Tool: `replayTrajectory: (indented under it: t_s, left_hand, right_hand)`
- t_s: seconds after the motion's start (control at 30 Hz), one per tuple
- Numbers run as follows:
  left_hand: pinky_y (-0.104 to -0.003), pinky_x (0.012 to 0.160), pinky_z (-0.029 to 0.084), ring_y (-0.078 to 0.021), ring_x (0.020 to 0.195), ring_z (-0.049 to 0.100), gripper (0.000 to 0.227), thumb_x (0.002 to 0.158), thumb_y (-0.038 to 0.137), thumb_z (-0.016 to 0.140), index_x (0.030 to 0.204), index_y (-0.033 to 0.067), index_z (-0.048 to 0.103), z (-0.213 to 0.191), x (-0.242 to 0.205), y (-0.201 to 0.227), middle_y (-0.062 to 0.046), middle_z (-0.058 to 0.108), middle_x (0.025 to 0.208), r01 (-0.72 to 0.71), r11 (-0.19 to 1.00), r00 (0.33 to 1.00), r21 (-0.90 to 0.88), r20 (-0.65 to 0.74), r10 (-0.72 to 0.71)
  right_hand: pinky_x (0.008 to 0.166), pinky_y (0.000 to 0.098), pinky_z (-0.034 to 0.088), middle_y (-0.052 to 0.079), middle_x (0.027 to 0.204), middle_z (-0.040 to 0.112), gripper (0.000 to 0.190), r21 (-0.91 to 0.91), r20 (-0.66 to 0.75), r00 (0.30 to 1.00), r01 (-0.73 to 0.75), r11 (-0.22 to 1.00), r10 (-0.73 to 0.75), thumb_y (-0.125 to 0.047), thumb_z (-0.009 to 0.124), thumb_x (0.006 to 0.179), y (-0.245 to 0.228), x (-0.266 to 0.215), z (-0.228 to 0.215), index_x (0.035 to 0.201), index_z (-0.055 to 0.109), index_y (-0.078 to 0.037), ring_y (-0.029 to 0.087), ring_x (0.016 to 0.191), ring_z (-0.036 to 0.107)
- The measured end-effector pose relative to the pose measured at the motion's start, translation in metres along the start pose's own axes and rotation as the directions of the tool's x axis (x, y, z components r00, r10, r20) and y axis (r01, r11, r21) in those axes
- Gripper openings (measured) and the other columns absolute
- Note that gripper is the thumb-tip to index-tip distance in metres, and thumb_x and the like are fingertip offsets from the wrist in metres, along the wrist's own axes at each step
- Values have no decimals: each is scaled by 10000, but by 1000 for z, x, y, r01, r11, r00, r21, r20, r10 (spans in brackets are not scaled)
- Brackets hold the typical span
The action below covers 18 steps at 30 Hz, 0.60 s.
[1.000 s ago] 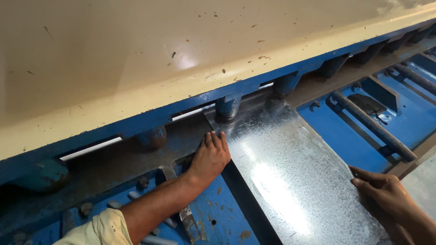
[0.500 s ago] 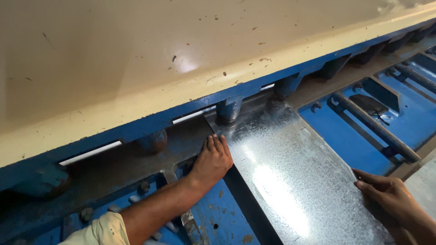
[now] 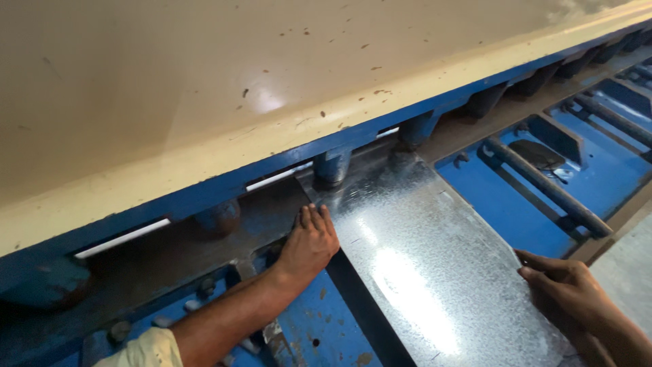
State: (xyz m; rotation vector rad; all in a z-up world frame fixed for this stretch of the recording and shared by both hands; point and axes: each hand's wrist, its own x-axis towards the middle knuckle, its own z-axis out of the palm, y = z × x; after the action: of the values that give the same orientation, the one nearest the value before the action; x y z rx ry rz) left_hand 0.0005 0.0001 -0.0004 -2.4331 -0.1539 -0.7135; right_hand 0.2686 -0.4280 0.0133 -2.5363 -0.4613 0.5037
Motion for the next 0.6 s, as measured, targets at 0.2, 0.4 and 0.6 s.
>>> replayTrajectory:
  t_s: [0.2, 0.4, 0.6]
  left_hand:
    - [-421, 860, 612, -403, 1022, 724, 385, 858, 53, 581, 1183, -137, 662, 1, 5, 2, -337, 710, 1087, 11, 1000, 1000, 5, 1, -11]
    - [-411, 874, 608, -390, 1033, 720, 395, 856, 59, 585, 1193, -133, 662, -3, 7, 1, -336, 710, 1095, -6, 1000, 999, 11, 43, 6]
    - [-411, 878, 606, -392, 1049, 716, 381, 867, 54, 593, 1196, -125, 664, -4, 6, 1, -336, 710, 1104, -22, 1000, 999, 22, 43, 21]
  right_hand:
    - [922, 411, 604, 88, 1132, 848, 512, 30, -40, 995, 94, 995, -93, -405, 703, 910, -14, -10, -4, 1385, 674, -219, 222, 959, 798]
    - [965, 439, 608, 104, 1151, 838, 497, 53, -11, 1000, -1, 999, 1, -392, 694, 929, -21, -16, -4, 1406, 655, -259, 248, 996, 800]
    - [984, 466, 610, 121, 1184, 824, 502, 78, 18, 1000, -18, 997, 16, -387, 658, 938, -6, -9, -2, 1426, 629, -271, 262, 1050, 796]
